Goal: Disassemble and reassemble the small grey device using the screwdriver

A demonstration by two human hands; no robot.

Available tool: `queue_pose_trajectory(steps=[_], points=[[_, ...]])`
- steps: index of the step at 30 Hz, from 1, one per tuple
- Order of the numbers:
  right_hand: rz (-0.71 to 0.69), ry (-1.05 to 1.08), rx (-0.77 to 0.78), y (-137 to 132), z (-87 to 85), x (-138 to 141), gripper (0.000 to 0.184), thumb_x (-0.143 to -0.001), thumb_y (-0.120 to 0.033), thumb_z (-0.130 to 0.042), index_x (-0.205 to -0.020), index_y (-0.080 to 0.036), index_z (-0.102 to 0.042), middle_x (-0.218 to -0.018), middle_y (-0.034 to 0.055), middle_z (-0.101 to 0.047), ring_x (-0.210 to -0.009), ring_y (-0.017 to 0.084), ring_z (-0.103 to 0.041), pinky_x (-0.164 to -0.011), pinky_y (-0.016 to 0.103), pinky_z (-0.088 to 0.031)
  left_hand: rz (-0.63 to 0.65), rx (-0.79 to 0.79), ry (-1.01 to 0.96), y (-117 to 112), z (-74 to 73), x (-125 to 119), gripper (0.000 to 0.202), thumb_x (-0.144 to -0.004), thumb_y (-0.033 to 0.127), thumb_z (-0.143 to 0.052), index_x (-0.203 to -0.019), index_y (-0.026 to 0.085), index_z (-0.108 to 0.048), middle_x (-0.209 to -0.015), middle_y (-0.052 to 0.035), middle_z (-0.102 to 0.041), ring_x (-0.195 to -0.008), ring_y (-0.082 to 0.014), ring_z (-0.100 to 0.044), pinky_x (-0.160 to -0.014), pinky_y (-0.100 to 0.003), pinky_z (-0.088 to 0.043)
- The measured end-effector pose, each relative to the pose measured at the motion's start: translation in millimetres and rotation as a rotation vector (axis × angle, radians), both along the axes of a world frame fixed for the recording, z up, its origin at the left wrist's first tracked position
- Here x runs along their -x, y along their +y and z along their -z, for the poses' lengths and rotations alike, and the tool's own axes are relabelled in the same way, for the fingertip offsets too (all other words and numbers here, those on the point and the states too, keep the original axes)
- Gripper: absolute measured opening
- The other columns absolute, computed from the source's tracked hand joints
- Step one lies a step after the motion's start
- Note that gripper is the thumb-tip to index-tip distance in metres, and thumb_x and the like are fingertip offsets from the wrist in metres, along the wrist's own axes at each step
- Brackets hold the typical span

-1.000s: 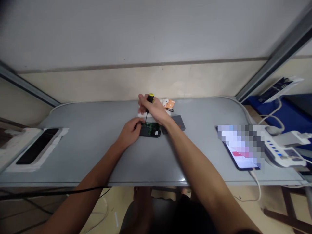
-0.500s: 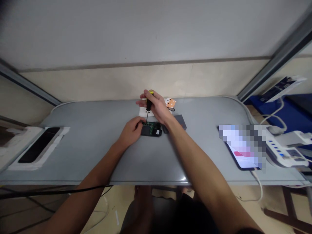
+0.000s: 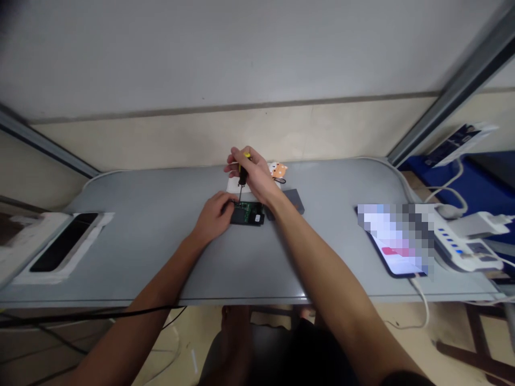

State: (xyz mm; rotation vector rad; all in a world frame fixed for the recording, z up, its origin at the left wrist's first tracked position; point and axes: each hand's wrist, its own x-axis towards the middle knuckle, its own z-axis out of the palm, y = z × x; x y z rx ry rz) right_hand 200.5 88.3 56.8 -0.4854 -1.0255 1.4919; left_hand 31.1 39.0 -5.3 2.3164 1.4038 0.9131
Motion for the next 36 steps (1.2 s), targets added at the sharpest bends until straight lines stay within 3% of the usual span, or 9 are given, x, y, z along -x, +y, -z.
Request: queue_pose_trajectory(steps=[5, 9, 14, 19, 22, 26, 30, 33, 36], points=[[-0.009, 0.007, 0.036, 1.2, -1.6, -0.5, 0.051, -0.087, -0.063, -0.073, -0.077, -0.025, -0.043, -0.063, -0.0080, -0.031, -0.050, 0.008, -0.025, -0.048, 0.027, -0.023, 0.004, 0.002, 0.009, 1.1, 1.2, 1.5, 0.023, -0.096, 0.015, -0.046, -0.098, 0.021, -0.068, -0.097, -0.0060, -0.068, -0.096, -0.0238, -0.064, -0.092, -0.040, -0.051], [-0.113, 0.100, 0.070, 6.4, 2.5, -4.7, 0.036, -0.093, -0.059, -0.064, -0.094, -0.023, -0.062, -0.071, -0.0031, -0.045, -0.057, 0.010, -0.039, -0.053, 0.027, -0.035, 0.029, 0.013, -0.029, 1.2, 0.3, 2.8, 0.027, -0.095, 0.013, -0.041, -0.097, 0.021, -0.067, -0.097, -0.0049, -0.069, -0.094, -0.0221, -0.065, -0.091, -0.038, -0.051], [-0.087, 0.132, 0.062, 3.3, 3.4, -4.3, 0.027, -0.087, -0.041, -0.079, -0.086, -0.021, -0.061, -0.090, 0.0003, -0.056, -0.077, 0.011, -0.057, -0.068, 0.026, -0.046, 0.037, 0.028, -0.048, 1.7, 0.4, 3.7, 0.028, -0.092, 0.010, -0.041, -0.096, 0.022, -0.066, -0.097, -0.0038, -0.070, -0.094, -0.0218, -0.064, -0.091, -0.037, -0.050], [-0.045, -0.010, 0.023, -5.2, -4.8, -0.7, 0.048, -0.084, -0.052, -0.083, -0.080, -0.024, -0.045, -0.073, -0.0053, -0.043, -0.060, 0.008, -0.042, -0.056, 0.025, -0.035, 0.027, 0.043, -0.047, 2.4, 2.3, 3.3, 0.027, -0.092, 0.011, -0.042, -0.098, 0.022, -0.067, -0.100, -0.0039, -0.071, -0.098, -0.0219, -0.065, -0.094, -0.037, -0.050], [-0.030, -0.037, 0.011, -3.0, -5.6, 0.1, 0.048, -0.088, -0.063, -0.074, -0.081, -0.024, -0.047, -0.068, -0.0066, -0.034, -0.056, 0.009, -0.033, -0.053, 0.025, -0.031, 0.020, 0.040, -0.041, 2.5, 2.8, 2.9, 0.027, -0.092, 0.011, -0.042, -0.098, 0.023, -0.066, -0.101, -0.0038, -0.071, -0.098, -0.0219, -0.065, -0.094, -0.037, -0.050], [-0.094, 0.025, 0.064, 4.4, -1.7, -2.7, 0.039, -0.096, -0.061, -0.059, -0.090, -0.022, -0.059, -0.069, -0.0040, -0.041, -0.058, 0.010, -0.039, -0.054, 0.026, -0.037, 0.012, 0.047, -0.061, 1.6, 1.9, 2.2, 0.027, -0.093, 0.012, -0.041, -0.098, 0.022, -0.066, -0.102, -0.0044, -0.072, -0.098, -0.0223, -0.066, -0.093, -0.038, -0.050], [-0.107, 0.069, 0.052, 4.8, 0.4, -6.2, 0.025, -0.092, -0.044, -0.067, -0.087, -0.020, -0.061, -0.079, -0.0007, -0.052, -0.067, 0.011, -0.051, -0.062, 0.027, -0.044, 0.006, 0.056, -0.065, 0.2, -0.8, 1.5, 0.026, -0.096, 0.014, -0.040, -0.098, 0.022, -0.065, -0.102, -0.0041, -0.071, -0.098, -0.0220, -0.065, -0.094, -0.038, -0.050], [-0.070, 0.041, 0.029, 0.3, -1.0, -6.6, 0.029, -0.087, -0.041, -0.077, -0.082, -0.021, -0.058, -0.093, 0.0019, -0.059, -0.078, 0.012, -0.060, -0.069, 0.027, -0.049, 0.016, 0.045, -0.051, 0.0, -2.2, 1.4, 0.025, -0.095, 0.014, -0.041, -0.096, 0.022, -0.064, -0.100, -0.0041, -0.071, -0.096, -0.0221, -0.065, -0.093, -0.038, -0.050], [-0.063, -0.008, 0.034, -3.4, -3.4, -4.8, 0.043, -0.083, -0.044, -0.083, -0.080, -0.024, -0.046, -0.082, -0.0018, -0.056, -0.069, 0.011, -0.054, -0.063, 0.027, -0.045, 0.021, 0.043, -0.039, 0.6, -2.2, 1.8, 0.026, -0.094, 0.013, -0.040, -0.095, 0.022, -0.064, -0.099, -0.0044, -0.070, -0.096, -0.0224, -0.065, -0.093, -0.039, -0.050]])
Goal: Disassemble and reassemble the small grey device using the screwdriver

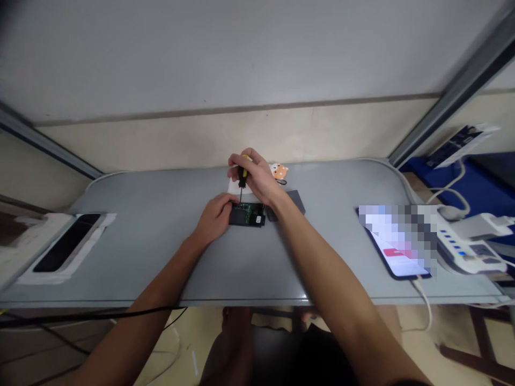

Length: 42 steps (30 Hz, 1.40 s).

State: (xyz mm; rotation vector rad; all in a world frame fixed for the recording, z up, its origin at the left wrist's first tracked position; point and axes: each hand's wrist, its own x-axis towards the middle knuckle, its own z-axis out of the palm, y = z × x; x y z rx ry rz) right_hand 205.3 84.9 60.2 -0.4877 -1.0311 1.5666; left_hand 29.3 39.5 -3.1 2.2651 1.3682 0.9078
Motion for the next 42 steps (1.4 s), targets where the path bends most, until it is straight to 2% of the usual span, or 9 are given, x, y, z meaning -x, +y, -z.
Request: queue_pose_trajectory(steps=[4, 7, 12, 18, 23, 30, 35, 39, 42], points=[[0.077, -0.065, -0.004, 0.8, -1.9, 3.1, 0.052, -0.084, -0.064, -0.078, -0.083, -0.026, -0.042, -0.064, -0.0083, -0.034, -0.054, 0.009, -0.031, -0.051, 0.026, -0.031, -0.010, 0.009, 0.025, 0.5, 0.6, 0.0, 0.026, -0.095, 0.014, -0.040, -0.096, 0.023, -0.065, -0.099, -0.0047, -0.070, -0.097, -0.0228, -0.064, -0.094, -0.040, -0.051], [0.057, -0.056, 0.001, 2.9, -1.9, 2.6, 0.048, -0.091, -0.073, -0.062, -0.092, -0.025, -0.057, -0.066, -0.0059, -0.038, -0.055, 0.010, -0.035, -0.053, 0.027, -0.035, -0.012, 0.012, 0.026, 0.6, 0.6, -0.1, 0.027, -0.095, 0.013, -0.039, -0.096, 0.023, -0.065, -0.100, -0.0049, -0.070, -0.098, -0.0228, -0.064, -0.094, -0.040, -0.050], [0.039, -0.021, -0.040, 3.6, 1.3, 1.2, 0.033, -0.097, -0.056, -0.060, -0.102, -0.023, -0.068, -0.076, -0.0016, -0.050, -0.063, 0.011, -0.047, -0.060, 0.027, -0.041, -0.007, 0.007, 0.030, 1.0, 0.0, 0.3, 0.027, -0.094, 0.013, -0.040, -0.095, 0.022, -0.065, -0.099, -0.0050, -0.070, -0.097, -0.0231, -0.064, -0.094, -0.040, -0.050], [-0.008, -0.093, -0.092, -0.7, 1.0, 0.3, 0.046, -0.085, -0.061, -0.078, -0.079, -0.024, -0.050, -0.081, -0.0007, -0.057, -0.070, 0.012, -0.053, -0.064, 0.028, -0.044, 0.005, -0.001, 0.028, 0.6, -0.4, 0.0, 0.025, -0.093, 0.013, -0.042, -0.096, 0.022, -0.064, -0.099, -0.0046, -0.070, -0.098, -0.0230, -0.064, -0.094, -0.040, -0.050], [0.038, -0.129, -0.111, 2.9, 3.0, 1.9, 0.057, -0.082, -0.067, -0.078, -0.076, -0.025, -0.040, -0.064, -0.0072, -0.039, -0.056, 0.010, -0.035, -0.055, 0.027, -0.032, 0.001, -0.006, 0.049, 1.1, 0.7, -0.3, 0.023, -0.091, 0.011, -0.044, -0.097, 0.022, -0.064, -0.099, -0.0049, -0.070, -0.098, -0.0232, -0.064, -0.093, -0.039, -0.050], [-0.040, -0.056, -0.050, 6.5, 2.6, -1.8, 0.044, -0.092, -0.067, -0.065, -0.095, -0.023, -0.067, -0.074, -0.0008, -0.051, -0.067, 0.013, -0.050, -0.062, 0.029, -0.042, -0.020, 0.001, 0.066, 0.4, 0.4, -1.7, 0.021, -0.087, 0.010, -0.050, -0.096, 0.023, -0.063, -0.097, -0.0041, -0.070, -0.095, -0.0235, -0.064, -0.091, -0.039, -0.051], [0.122, -0.121, -0.038, 7.9, 9.6, 0.0, 0.041, -0.086, -0.056, -0.079, -0.083, -0.024, -0.054, -0.078, -0.0005, -0.059, -0.070, 0.013, -0.054, -0.065, 0.028, -0.042, -0.028, -0.011, 0.072, -1.2, -0.2, -2.8, 0.019, -0.086, 0.011, -0.052, -0.096, 0.022, -0.064, -0.095, -0.0045, -0.069, -0.093, -0.0239, -0.063, -0.089, -0.040, -0.051], [0.365, -0.269, -0.064, 10.3, 13.9, 1.6, 0.050, -0.087, -0.059, -0.077, -0.080, -0.026, -0.039, -0.068, -0.0048, -0.050, -0.062, 0.012, -0.052, -0.059, 0.028, -0.038, -0.026, -0.005, 0.072, -1.5, -0.2, -2.7, 0.018, -0.087, 0.011, -0.052, -0.095, 0.022, -0.064, -0.096, -0.0056, -0.070, -0.094, -0.0246, -0.064, -0.089, -0.041, -0.051], [0.430, -0.363, -0.170, 10.4, 16.2, 0.9, 0.044, -0.088, -0.059, -0.075, -0.087, -0.026, -0.045, -0.069, -0.0061, -0.044, -0.063, 0.011, -0.048, -0.060, 0.027, -0.039, -0.031, -0.004, 0.079, -1.5, 0.0, -2.6, 0.019, -0.086, 0.011, -0.052, -0.095, 0.022, -0.064, -0.097, -0.0054, -0.070, -0.095, -0.0245, -0.065, -0.090, -0.040, -0.051]])
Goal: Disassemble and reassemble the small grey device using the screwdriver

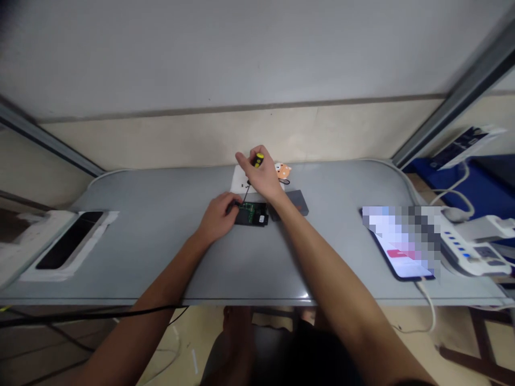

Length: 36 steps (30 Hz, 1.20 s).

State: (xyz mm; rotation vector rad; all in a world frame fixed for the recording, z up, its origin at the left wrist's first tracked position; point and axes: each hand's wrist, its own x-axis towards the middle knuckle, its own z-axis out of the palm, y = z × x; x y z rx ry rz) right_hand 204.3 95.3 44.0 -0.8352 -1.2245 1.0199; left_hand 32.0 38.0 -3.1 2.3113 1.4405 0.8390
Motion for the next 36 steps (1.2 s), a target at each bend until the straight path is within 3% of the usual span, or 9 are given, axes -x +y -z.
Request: queue_pose_trajectory(steps=[5, 9, 15, 21, 23, 26, 28, 31, 36], points=[[-0.136, -0.076, -0.033, -8.5, 1.0, 7.1, 0.034, -0.097, -0.060, -0.063, -0.099, -0.026, -0.056, -0.078, -0.0029, -0.054, -0.071, 0.013, -0.055, -0.068, 0.028, -0.045, 0.000, -0.002, -0.013, 2.2, 1.5, -0.3, 0.019, -0.086, 0.010, -0.052, -0.095, 0.022, -0.064, -0.097, -0.0045, -0.070, -0.096, -0.0243, -0.065, -0.093, -0.041, -0.051], [-0.043, 0.090, -0.087, -35.2, -9.8, 1.9, 0.031, -0.096, -0.056, -0.066, -0.102, -0.027, -0.056, -0.086, -0.0014, -0.062, -0.084, 0.014, -0.066, -0.082, 0.031, -0.050, 0.003, 0.076, -0.119, 3.9, 0.6, 6.5, 0.019, -0.092, 0.013, -0.050, -0.098, 0.022, -0.064, -0.096, -0.0035, -0.069, -0.094, -0.0224, -0.064, -0.093, -0.040, -0.051], [0.039, 0.159, -0.109, -77.6, -44.5, -51.0, 0.032, -0.090, -0.054, -0.075, -0.101, -0.029, -0.059, -0.085, -0.0008, -0.059, -0.084, 0.018, -0.068, -0.082, 0.036, -0.054, 0.055, 0.248, -0.225, -3.8, -4.4, 29.8, 0.042, -0.103, 0.040, -0.053, -0.142, 0.025, -0.053, -0.116, -0.0075, -0.063, -0.098, -0.0197, -0.063, -0.092, -0.035, -0.052], [0.074, 0.100, -0.106, -81.2, -64.1, -92.6, 0.028, -0.091, -0.050, -0.074, -0.094, -0.027, -0.058, -0.084, -0.0013, -0.055, -0.078, 0.016, -0.066, -0.078, 0.035, -0.054, 0.103, 0.146, -0.105, -8.8, -4.3, 31.7, 0.047, -0.099, 0.044, -0.062, -0.142, 0.026, -0.056, -0.129, -0.0096, -0.061, -0.113, -0.0250, -0.061, -0.101, -0.041, -0.051], [0.099, -0.079, -0.130, -81.2, -63.0, -104.0, 0.019, -0.094, -0.043, -0.071, -0.097, -0.027, -0.061, -0.082, -0.0017, -0.055, -0.074, 0.016, -0.062, -0.077, 0.035, -0.051, 0.127, 0.152, -0.066, -9.9, -5.6, 33.3, 0.059, -0.093, 0.046, -0.072, -0.146, 0.027, -0.056, -0.135, -0.0105, -0.061, -0.120, -0.0289, -0.059, -0.105, -0.044, -0.050], [0.036, -0.605, -0.147, -83.0, -55.4, -118.9, 0.012, -0.096, -0.032, -0.065, -0.105, -0.027, -0.069, -0.097, 0.0032, -0.065, -0.088, 0.020, -0.063, -0.086, 0.037, -0.051, 0.158, 0.221, -0.028, -11.2, -9.3, 38.0, 0.076, -0.085, 0.046, -0.080, -0.153, 0.030, -0.051, -0.142, -0.0113, -0.059, -0.126, -0.0327, -0.057, -0.109, -0.048, -0.049], [-0.106, -0.982, -0.153, -84.6, -47.1, -125.0, 0.026, -0.095, -0.031, -0.064, -0.119, -0.025, -0.072, -0.123, 0.0091, -0.066, -0.102, 0.024, -0.065, -0.096, 0.040, -0.050, 0.153, 0.275, -0.017, -11.4, -11.7, 40.3, 0.078, -0.084, 0.046, -0.080, -0.155, 0.030, -0.051, -0.144, -0.0110, -0.057, -0.128, -0.0329, -0.057, -0.111, -0.049, -0.048], [-0.256, -1.421, -0.116, -85.5, -33.9, -126.8, 0.057, -0.094, -0.037, -0.067, -0.149, -0.027, -0.060, -0.153, 0.0145, -0.054, -0.106, 0.030, -0.067, -0.097, 0.046, -0.051, 0.118, 0.333, -0.045, -11.0, -13.8, 40.6, 0.079, -0.082, 0.047, -0.080, -0.154, 0.030, -0.051, -0.150, -0.0105, -0.054, -0.130, -0.0332, -0.055, -0.113, -0.051, -0.047], [-0.251, -1.661, -0.114, -77.2, -25.8, -122.3, 0.068, -0.091, -0.030, -0.070, -0.156, -0.027, -0.053, -0.156, 0.0146, -0.057, -0.104, 0.033, -0.069, -0.090, 0.044, -0.052, 0.115, 0.348, -0.059, -12.3, -16.9, 37.7, 0.075, -0.082, 0.048, -0.080, -0.151, 0.031, -0.055, -0.153, -0.0094, -0.053, -0.135, -0.0339, -0.053, -0.117, -0.053, -0.044]])
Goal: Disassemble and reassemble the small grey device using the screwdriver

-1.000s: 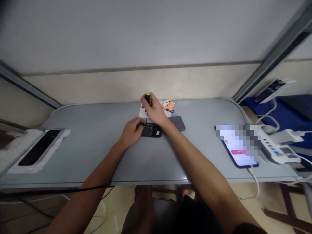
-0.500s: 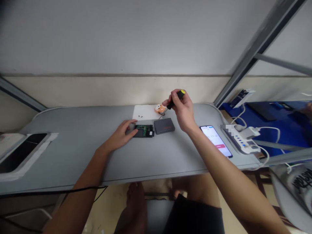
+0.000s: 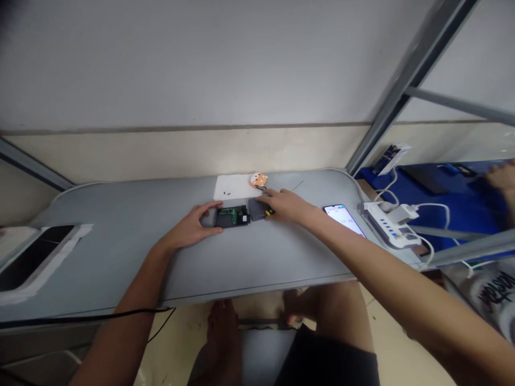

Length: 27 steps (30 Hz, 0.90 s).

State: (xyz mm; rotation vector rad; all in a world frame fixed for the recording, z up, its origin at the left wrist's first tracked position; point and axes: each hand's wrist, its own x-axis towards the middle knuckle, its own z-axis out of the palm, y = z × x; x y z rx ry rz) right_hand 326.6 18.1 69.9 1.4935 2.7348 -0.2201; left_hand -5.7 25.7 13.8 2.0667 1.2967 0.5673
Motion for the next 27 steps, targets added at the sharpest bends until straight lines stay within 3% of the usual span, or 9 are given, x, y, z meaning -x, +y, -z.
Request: queue_pose_trajectory(steps=[4, 8, 11, 14, 20, 27], points=[[-0.040, 0.117, 0.110, 13.9, -9.1, -3.5, 0.063, -0.083, -0.032, -0.078, -0.145, -0.028, -0.065, -0.135, 0.0100, -0.074, -0.110, 0.031, -0.071, -0.095, 0.039, -0.052, 0.015, -0.023, 0.010, -1.9, -3.9, -3.1, 0.073, -0.081, 0.047, -0.080, -0.148, 0.031, -0.057, -0.150, -0.0091, -0.054, -0.135, -0.0330, -0.053, -0.118, -0.053, -0.042], [0.002, 0.258, 0.315, 22.9, -19.8, -5.1, 0.056, -0.092, -0.049, -0.068, -0.143, -0.027, -0.068, -0.140, 0.0075, -0.073, -0.114, 0.028, -0.073, -0.098, 0.038, -0.053, 0.040, -0.026, 0.022, -3.1, -5.0, -6.3, 0.072, -0.080, 0.047, -0.081, -0.147, 0.031, -0.059, -0.145, -0.0086, -0.059, -0.125, -0.0321, -0.058, -0.111, -0.052, -0.047], [-0.040, 0.307, 0.371, 22.9, -20.4, 1.0, 0.053, -0.094, -0.052, -0.065, -0.142, -0.029, -0.069, -0.141, 0.0050, -0.072, -0.114, 0.026, -0.073, -0.098, 0.036, -0.053, 0.035, -0.044, 0.014, -3.8, -3.5, -8.0, 0.071, -0.080, 0.045, -0.081, -0.147, 0.031, -0.059, -0.145, -0.0080, -0.060, -0.125, -0.0319, -0.058, -0.110, -0.050, -0.047], [-0.066, 0.296, 0.329, 17.7, -14.0, 11.5, 0.054, -0.090, -0.047, -0.072, -0.140, -0.028, -0.069, -0.134, 0.0055, -0.075, -0.109, 0.026, -0.073, -0.093, 0.035, -0.054, -0.002, -0.059, 0.024, -4.0, -1.6, -10.4, 0.073, -0.078, 0.046, -0.084, -0.146, 0.031, -0.060, -0.143, -0.0090, -0.061, -0.122, -0.0323, -0.058, -0.108, -0.050, -0.048], [-0.127, 0.194, 0.048, 4.2, 6.2, 30.2, 0.055, -0.085, -0.032, -0.079, -0.138, -0.021, -0.068, -0.129, 0.0130, -0.074, -0.105, 0.031, -0.071, -0.087, 0.039, -0.052, -0.032, -0.075, -0.005, -1.1, 5.1, -18.6, 0.080, -0.074, 0.041, -0.088, -0.148, 0.028, -0.059, -0.135, -0.0081, -0.066, -0.113, -0.0286, -0.061, -0.105, -0.047, -0.051], [-0.151, 0.210, -0.021, 4.5, 25.8, 41.5, 0.057, -0.091, -0.039, -0.076, -0.143, -0.021, -0.063, -0.137, 0.0153, -0.068, -0.110, 0.032, -0.070, -0.092, 0.042, -0.052, -0.046, -0.039, -0.109, -0.1, 15.7, -20.8, 0.093, -0.071, 0.040, -0.092, -0.154, 0.032, -0.052, -0.146, -0.0087, -0.062, -0.132, -0.0304, -0.059, -0.117, -0.049, -0.046]])
